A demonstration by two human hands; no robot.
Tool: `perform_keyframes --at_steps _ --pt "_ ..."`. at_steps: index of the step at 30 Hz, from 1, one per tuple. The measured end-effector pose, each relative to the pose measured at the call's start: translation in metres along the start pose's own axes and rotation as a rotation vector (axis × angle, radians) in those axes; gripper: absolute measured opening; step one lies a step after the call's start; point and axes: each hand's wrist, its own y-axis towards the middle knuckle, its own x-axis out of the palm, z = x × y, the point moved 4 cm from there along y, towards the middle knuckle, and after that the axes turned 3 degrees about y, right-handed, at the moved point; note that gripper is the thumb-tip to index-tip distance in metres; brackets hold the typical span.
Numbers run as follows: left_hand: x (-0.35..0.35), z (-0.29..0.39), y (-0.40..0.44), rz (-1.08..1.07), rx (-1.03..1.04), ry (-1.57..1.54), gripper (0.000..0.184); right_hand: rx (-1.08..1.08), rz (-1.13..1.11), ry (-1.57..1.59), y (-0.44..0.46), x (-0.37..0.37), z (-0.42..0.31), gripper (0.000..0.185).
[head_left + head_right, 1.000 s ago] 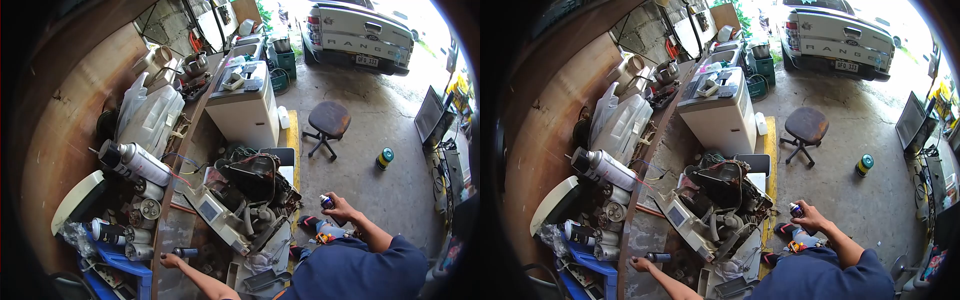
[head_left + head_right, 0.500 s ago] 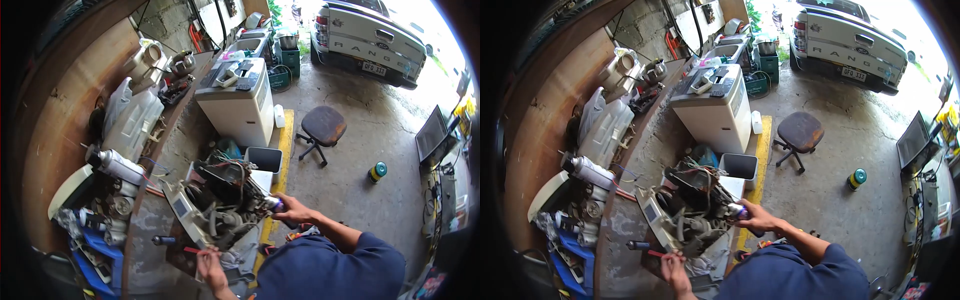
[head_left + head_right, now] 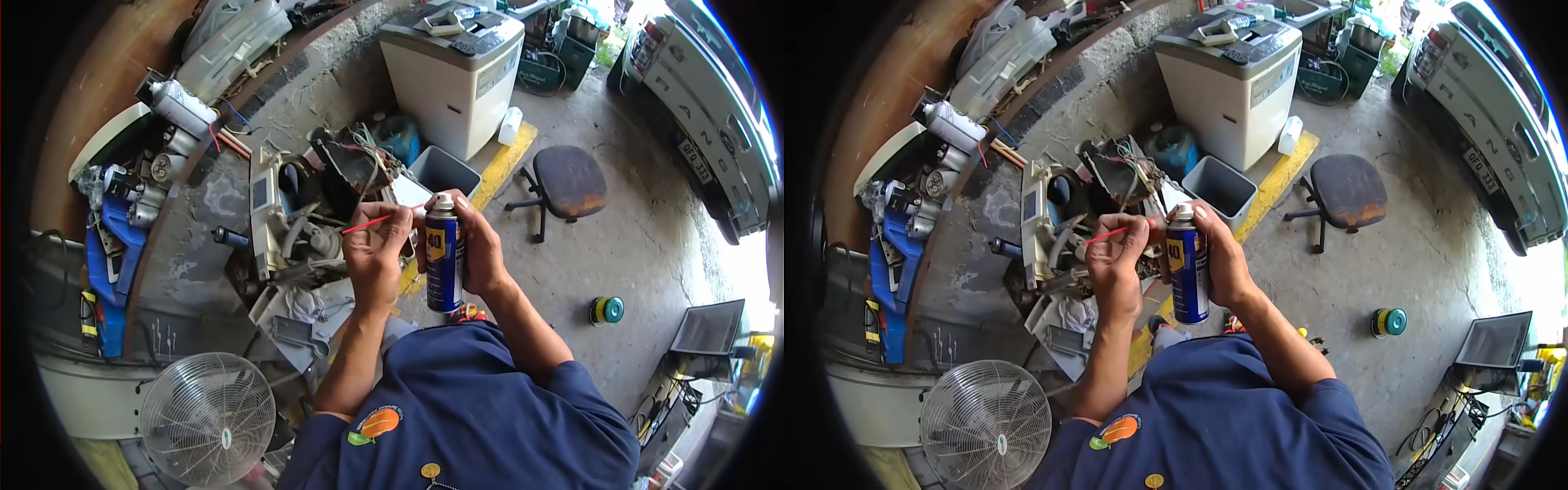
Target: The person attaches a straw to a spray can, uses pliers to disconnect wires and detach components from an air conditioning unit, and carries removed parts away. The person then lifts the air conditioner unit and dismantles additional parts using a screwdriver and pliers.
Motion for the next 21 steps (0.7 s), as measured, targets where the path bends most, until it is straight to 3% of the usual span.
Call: perform_keyframes --at_steps 10,21 --pt "0.059 -0.01 -0.017 0.027 0.103 0.211 0.008 -0.099 -0.007 -0.124 -0.021 -0.026 -0.041 0.03" --pt "0.081 -0.009 -0.028 -0.01 0.063 0.225 0.007 -0.076 -0.007 -0.074 -0.039 -0.037 -0.053 0.03"
